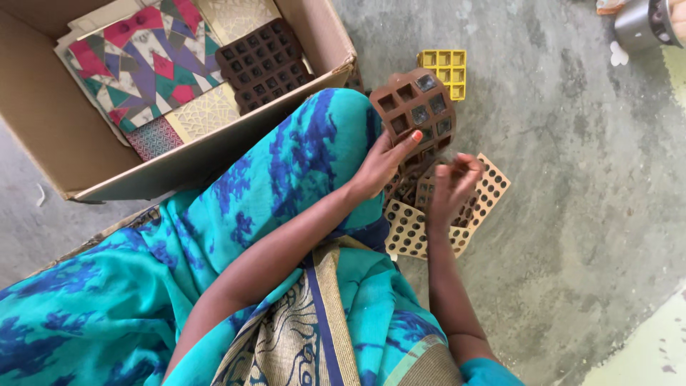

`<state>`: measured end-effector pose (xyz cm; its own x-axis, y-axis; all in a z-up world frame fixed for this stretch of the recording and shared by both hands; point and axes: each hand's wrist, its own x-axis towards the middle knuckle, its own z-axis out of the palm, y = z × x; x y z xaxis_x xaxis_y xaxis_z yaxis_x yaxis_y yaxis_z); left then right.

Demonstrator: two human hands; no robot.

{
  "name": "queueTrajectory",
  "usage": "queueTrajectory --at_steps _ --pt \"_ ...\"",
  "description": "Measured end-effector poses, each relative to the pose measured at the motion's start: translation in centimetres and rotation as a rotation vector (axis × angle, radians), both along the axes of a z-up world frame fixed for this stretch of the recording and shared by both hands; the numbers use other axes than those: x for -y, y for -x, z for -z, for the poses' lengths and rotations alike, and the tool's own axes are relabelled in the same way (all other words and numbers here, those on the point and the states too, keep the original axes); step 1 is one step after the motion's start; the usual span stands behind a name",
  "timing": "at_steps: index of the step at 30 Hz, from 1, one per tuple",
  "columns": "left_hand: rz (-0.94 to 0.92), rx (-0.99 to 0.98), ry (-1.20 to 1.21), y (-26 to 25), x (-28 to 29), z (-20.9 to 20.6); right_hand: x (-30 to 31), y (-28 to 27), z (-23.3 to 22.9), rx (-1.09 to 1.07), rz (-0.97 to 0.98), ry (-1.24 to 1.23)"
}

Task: The person sits on the floor and assembles small dark square pieces into brown grid-like molds. They repeatedly pick up pieces from the floor, insert them into the mold cavities, and place the filled molds into a cardboard box.

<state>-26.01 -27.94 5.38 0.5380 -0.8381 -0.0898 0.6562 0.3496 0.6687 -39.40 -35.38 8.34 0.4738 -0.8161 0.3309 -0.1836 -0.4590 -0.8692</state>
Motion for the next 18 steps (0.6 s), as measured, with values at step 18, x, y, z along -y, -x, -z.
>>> queueTrajectory --at_steps 18 --pt "-0.050 0.277 -0.143 0.5 -0.8 -1.1 -0.6 -1.2 0.5 0.574 -0.187 -0.892"
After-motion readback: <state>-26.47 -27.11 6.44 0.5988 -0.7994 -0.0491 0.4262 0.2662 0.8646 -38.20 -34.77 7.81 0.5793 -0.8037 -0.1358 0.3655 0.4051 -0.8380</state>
